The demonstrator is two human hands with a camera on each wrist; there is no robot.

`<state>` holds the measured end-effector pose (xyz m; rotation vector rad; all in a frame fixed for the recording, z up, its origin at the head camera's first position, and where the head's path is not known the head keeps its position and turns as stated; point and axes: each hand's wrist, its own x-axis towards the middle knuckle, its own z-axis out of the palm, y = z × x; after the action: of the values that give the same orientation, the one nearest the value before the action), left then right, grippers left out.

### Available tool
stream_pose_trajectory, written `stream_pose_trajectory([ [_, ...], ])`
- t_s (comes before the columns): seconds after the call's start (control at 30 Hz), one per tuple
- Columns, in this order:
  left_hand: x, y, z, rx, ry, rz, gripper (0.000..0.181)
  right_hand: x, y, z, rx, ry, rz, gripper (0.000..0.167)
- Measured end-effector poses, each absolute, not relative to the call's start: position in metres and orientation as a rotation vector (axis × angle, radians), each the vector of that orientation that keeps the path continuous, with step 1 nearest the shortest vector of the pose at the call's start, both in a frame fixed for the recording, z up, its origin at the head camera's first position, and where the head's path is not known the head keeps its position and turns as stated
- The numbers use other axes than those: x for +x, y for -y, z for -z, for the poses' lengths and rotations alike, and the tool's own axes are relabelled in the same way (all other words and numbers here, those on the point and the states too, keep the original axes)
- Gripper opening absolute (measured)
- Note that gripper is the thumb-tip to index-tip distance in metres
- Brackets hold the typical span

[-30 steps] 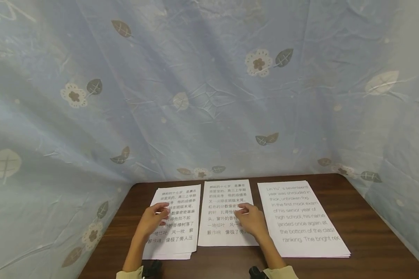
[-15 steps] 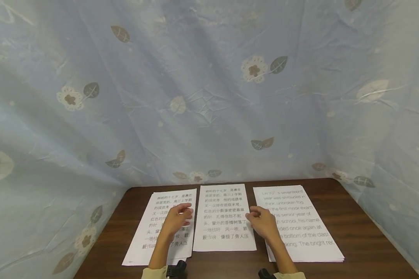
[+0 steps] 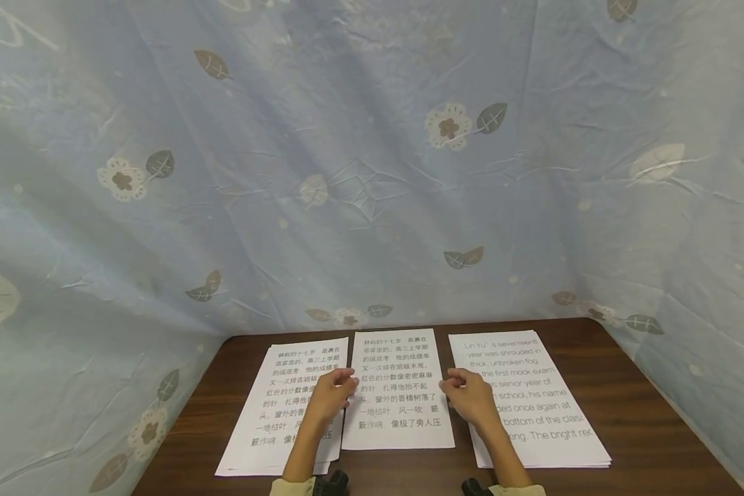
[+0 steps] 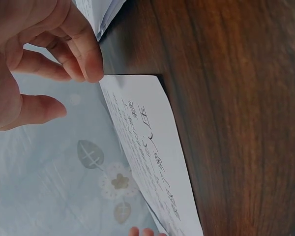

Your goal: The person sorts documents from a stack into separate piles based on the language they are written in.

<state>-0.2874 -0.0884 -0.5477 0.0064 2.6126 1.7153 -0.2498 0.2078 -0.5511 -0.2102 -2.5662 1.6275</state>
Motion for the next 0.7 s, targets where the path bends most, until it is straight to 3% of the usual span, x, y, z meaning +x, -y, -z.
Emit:
stream_pose_trajectory([
  [0.7, -0.291, 0.0956, 0.5535, 0.009, -2.859, -1.374, 0.042, -0.2543, -0.2083, 0.554, -0.236, 2.669, -1.657, 0.051],
])
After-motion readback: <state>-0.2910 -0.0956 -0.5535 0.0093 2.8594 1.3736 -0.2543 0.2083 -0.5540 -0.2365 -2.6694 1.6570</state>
